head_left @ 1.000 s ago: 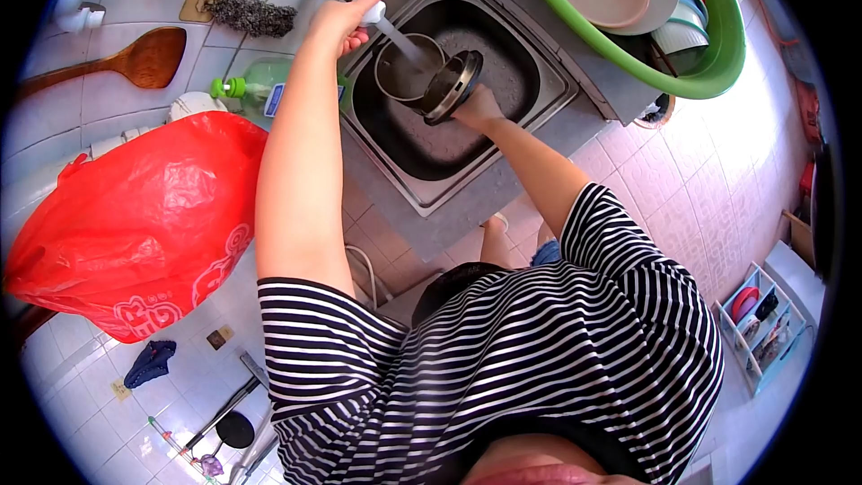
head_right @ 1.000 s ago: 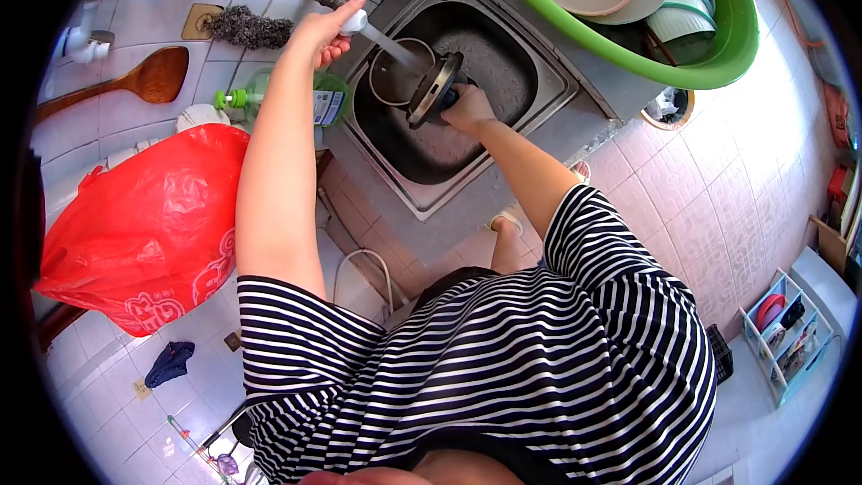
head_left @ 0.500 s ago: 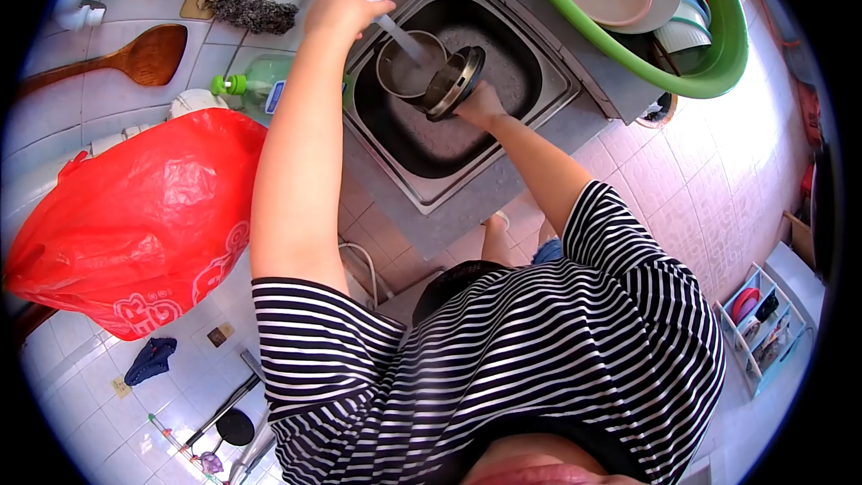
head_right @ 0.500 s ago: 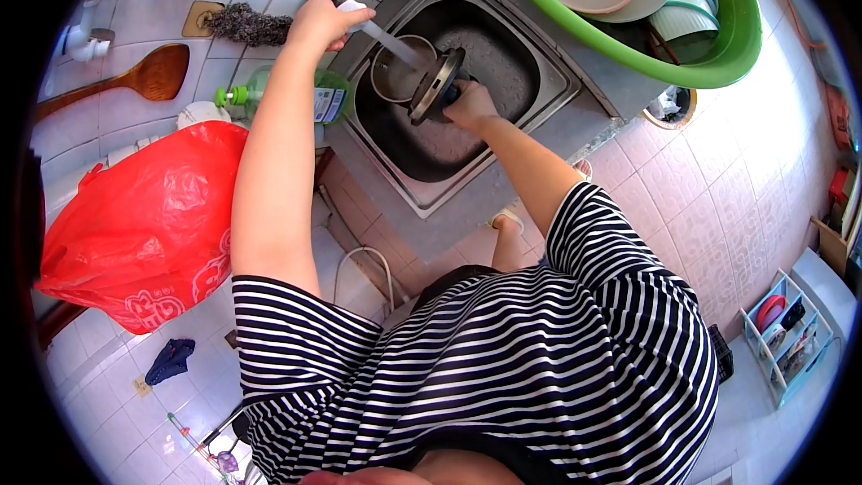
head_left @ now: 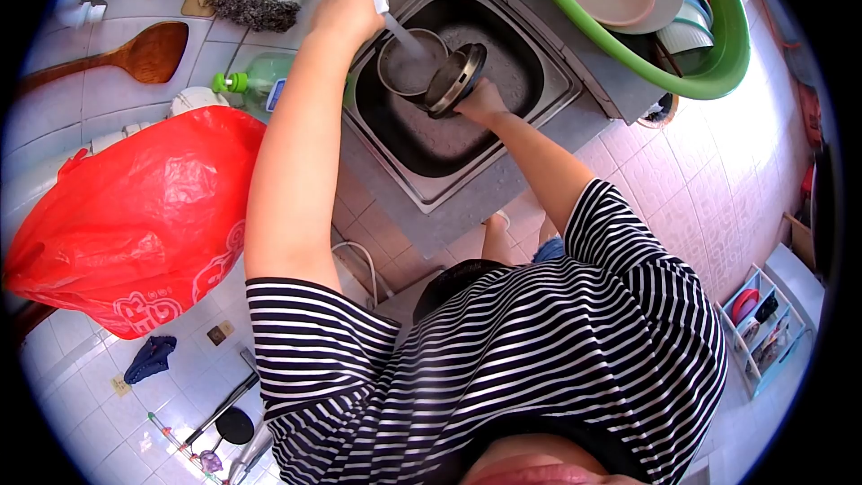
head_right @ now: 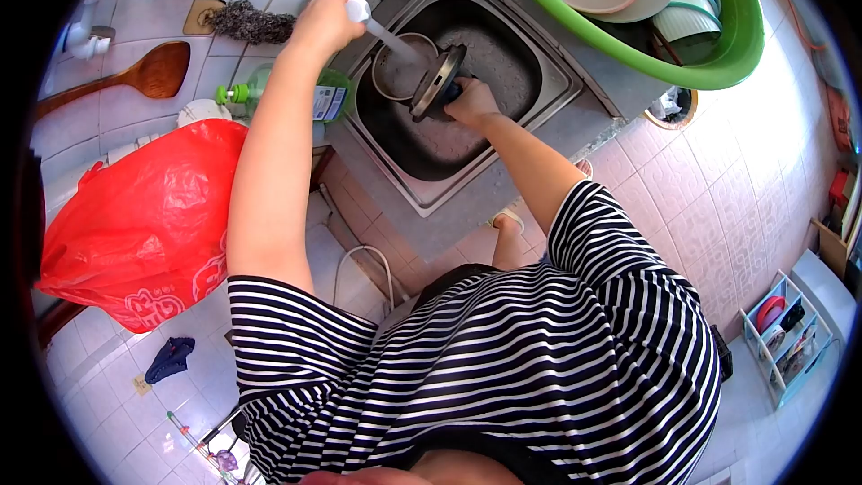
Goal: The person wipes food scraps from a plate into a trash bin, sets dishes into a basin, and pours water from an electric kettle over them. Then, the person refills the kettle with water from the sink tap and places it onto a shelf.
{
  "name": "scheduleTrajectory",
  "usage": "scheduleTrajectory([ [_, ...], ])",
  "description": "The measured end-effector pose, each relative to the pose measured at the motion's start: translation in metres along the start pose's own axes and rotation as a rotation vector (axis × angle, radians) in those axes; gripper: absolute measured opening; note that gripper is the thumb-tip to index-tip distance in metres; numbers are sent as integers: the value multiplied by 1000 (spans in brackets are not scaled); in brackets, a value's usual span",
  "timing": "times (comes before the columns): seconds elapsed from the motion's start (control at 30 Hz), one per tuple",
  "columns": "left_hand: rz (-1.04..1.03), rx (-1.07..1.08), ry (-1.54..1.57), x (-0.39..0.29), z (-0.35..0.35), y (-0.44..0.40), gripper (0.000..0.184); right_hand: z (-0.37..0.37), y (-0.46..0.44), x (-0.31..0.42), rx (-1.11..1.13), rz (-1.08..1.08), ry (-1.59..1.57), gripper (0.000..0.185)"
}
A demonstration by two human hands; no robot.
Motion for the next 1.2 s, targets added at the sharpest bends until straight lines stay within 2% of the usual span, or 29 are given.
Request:
scheduleTrajectory([
  [0.17, -78, -13, -30, -3, 1, 3, 37, -4, -3, -5, -22, 49, 18, 40],
  [0.23, -198, -80, -31, -4, 2, 6, 41, -1, -2, -1, -22, 36, 23, 40],
  [0.47, -277, -71, -53, 0, -2, 9, 50, -4, -5, -7, -11, 39, 53, 42],
  [0.53, -308, -349, 107, 4, 6, 18, 55, -5, -6, -10, 5, 22, 55, 42],
  [0.57, -310, -348, 106, 4, 6, 12, 55, -5, -7, -11, 10, 27, 62, 43],
  [0.6, -49, -176, 227, 16, 1, -3, 64, -6, -7, -12, 15, 32, 71, 43],
  [0.67, 212, -1, 344, 26, -6, -8, 78, -5, -6, -10, 3, 29, 56, 43],
  [0.73, 644, 580, 635, 36, -38, 4, 85, -4, -6, -11, -9, 26, 43, 44],
  [0.77, 645, 580, 635, 37, -39, 4, 85, -5, -6, -12, -8, 38, 46, 44],
  [0.83, 644, 844, 847, 29, -48, 8, 74, -5, -7, -14, -9, 49, 47, 44],
  [1.07, 688, 761, 905, 25, -40, -5, 62, -9, -10, -17, -10, 97, 97, 43],
  [1.13, 553, 673, 779, 20, -32, -10, 54, -10, -10, -18, -14, 128, 113, 41],
  [1.17, 556, 672, 780, 16, -33, -9, 54, -8, -9, -17, -26, 124, 122, 39],
  [1.2, 517, 574, 672, 12, -31, -11, 51, -7, -8, -15, -38, 120, 128, 37],
])
Point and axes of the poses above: each hand's wrist, its own y-axis away from the middle knuckle, its own z-axis out of the back of the hand, x = y × z, the point moved 5 cm from there along -y, towards the middle knuckle, and after that the axes turned 11 degrees about z, right-handed, at the moved point
